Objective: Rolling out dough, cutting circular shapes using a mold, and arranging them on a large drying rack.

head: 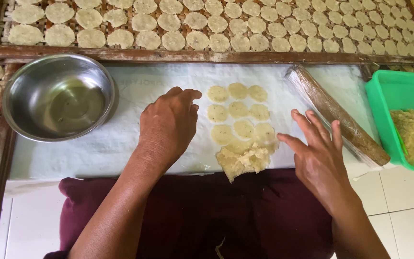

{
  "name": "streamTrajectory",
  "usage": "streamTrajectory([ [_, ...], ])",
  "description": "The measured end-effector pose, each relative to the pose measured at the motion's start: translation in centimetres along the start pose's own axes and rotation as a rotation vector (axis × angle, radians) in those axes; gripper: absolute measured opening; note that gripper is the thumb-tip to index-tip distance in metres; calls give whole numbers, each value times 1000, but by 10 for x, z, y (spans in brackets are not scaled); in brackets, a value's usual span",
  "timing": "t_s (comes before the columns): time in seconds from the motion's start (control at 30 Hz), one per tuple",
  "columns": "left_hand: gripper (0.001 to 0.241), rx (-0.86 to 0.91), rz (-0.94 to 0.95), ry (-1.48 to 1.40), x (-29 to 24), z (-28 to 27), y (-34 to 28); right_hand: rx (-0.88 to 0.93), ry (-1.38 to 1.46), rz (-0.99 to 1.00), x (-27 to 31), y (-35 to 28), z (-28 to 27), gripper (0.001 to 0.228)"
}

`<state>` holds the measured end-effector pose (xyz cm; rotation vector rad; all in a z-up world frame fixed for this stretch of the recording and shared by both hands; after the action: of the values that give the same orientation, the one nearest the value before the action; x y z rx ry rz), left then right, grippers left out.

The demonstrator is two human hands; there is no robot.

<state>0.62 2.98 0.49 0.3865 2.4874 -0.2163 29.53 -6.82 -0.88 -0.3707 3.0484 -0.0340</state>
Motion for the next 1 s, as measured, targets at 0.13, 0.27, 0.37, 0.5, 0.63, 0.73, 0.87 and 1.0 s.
streamTrajectory([
  [0.13,24,-10,8,-5,0,-1,-1,38,-43,22,-4,3,14,43],
  [0.27,24,-23,24,-16,0,-1,-2,61,-59,33,0,0,20,42],
  [0.37,24,-23,31,-19,-1,-1,-2,79,-36,38,2,-3,21,43],
  [0.5,24,-41,53,-18,-1,1,-2,116,105,20,5,-4,22,45],
  [0.63,24,-50,55,-11,-1,0,-3,101,238,-19,19,-6,7,46],
  [0.73,24,-43,56,-8,-1,-1,-3,57,307,-59,32,-6,-1,46],
  [0.87,24,-30,43,-8,-1,0,-3,9,225,-117,43,-1,7,36],
  [1.0,24,-42,48,-12,0,0,-4,-60,112,-164,52,8,9,16],
])
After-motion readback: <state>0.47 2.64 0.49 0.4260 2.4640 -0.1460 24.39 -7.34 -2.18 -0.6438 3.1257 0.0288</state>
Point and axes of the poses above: each hand's wrist, its own y-axis towards the middle knuckle, its own z-axis out of the palm, x = y × z, the point moved 3 cm from there along y, towards the middle knuckle, and after that the axes turned 12 degrees about x, right-handed, at the moved point
